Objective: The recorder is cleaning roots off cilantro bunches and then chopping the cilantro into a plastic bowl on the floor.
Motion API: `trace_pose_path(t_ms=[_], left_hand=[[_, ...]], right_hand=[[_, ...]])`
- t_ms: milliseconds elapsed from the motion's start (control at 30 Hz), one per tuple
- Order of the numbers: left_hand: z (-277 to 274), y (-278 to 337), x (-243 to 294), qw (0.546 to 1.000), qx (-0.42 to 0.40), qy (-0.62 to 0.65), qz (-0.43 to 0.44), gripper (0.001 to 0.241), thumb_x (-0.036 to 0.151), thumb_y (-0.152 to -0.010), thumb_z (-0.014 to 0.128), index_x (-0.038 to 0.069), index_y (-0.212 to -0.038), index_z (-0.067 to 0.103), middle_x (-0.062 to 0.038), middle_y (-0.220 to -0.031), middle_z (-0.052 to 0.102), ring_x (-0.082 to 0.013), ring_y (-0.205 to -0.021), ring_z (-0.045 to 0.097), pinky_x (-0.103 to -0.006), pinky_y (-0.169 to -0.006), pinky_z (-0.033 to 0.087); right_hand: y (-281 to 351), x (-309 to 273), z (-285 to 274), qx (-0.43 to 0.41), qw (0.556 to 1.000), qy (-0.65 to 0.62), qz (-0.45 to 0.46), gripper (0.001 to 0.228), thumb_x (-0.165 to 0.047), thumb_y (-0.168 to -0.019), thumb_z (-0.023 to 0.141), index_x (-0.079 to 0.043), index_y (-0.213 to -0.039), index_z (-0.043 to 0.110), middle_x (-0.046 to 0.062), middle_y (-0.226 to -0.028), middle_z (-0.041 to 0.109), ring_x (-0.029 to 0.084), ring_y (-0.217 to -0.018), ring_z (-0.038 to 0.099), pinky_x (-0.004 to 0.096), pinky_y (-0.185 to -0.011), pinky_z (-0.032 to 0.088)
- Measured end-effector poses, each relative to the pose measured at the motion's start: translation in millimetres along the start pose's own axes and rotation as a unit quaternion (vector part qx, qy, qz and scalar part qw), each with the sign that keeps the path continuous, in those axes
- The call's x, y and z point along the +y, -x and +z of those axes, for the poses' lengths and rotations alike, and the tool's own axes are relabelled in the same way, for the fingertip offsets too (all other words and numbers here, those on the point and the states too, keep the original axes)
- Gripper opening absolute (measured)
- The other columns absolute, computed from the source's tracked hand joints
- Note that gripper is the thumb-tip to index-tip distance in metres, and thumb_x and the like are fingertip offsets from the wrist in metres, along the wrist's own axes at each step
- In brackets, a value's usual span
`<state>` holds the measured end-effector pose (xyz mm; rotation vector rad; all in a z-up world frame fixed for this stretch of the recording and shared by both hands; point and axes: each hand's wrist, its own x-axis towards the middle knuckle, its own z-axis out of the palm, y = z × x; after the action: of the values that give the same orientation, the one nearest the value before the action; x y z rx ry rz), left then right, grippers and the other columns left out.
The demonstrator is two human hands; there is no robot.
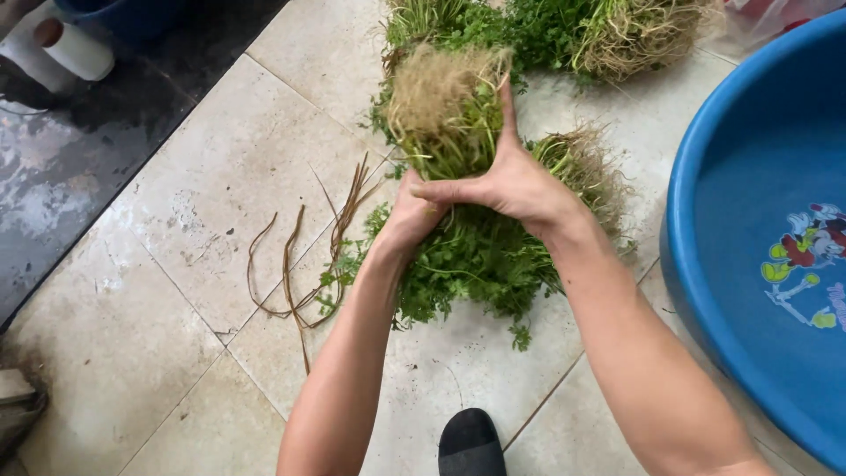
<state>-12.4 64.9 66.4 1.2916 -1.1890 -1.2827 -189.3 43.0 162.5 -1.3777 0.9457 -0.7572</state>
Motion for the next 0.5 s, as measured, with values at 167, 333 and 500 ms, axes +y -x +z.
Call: trace_pose_path(t_ms=[167, 333, 500], left_hand=[[-4, 32, 70, 0.986, -0.083, -0.145, 0.024, 0.096, 0.027, -0.068, 0.09, -0.003, -0.145, 0.042, -0.021, -0.137, 0.063, -0.0307, -0.123, 0.065, -0.0425, -0.106, 0.055], [-10, 55, 87, 0.924, -0.077, -0.367, 0.075, 0.096, 0.058, -0.065, 0.092, 0.003, -0.137, 0.061, -0.028, -0.149, 0.056, -0.0378, -0.128, 0.063, -0.0443, -0.113, 0.048], [-14, 65, 116, 0.886, -0.073, -0.438, -0.133, 0.164, 0.091, -0.057, 0.07, -0.019, -0.154, -0.005, -0.041, -0.153, 0.034, -0.0426, -0.138, 0.049, -0.047, -0.111, 0.045]], right_hand=[[2, 8, 18, -0.01, 0.995, -0.099, -0.026, 0.155, -0.036, -0.048, 0.102, -0.006, -0.156, -0.005, 0.022, -0.155, 0.045, 0.033, -0.145, 0.046, 0.043, -0.123, 0.032], [15, 3, 38, -0.021, 0.984, -0.173, -0.021, 0.103, -0.03, -0.06, 0.095, -0.006, -0.147, 0.047, 0.013, -0.137, 0.067, 0.029, -0.129, 0.065, 0.042, -0.114, 0.05], [4, 34, 57, 0.048, 0.933, -0.356, 0.0, 0.051, -0.024, -0.075, 0.084, -0.004, -0.12, 0.069, 0.009, -0.112, 0.072, 0.025, -0.104, 0.067, 0.042, -0.093, 0.055]])
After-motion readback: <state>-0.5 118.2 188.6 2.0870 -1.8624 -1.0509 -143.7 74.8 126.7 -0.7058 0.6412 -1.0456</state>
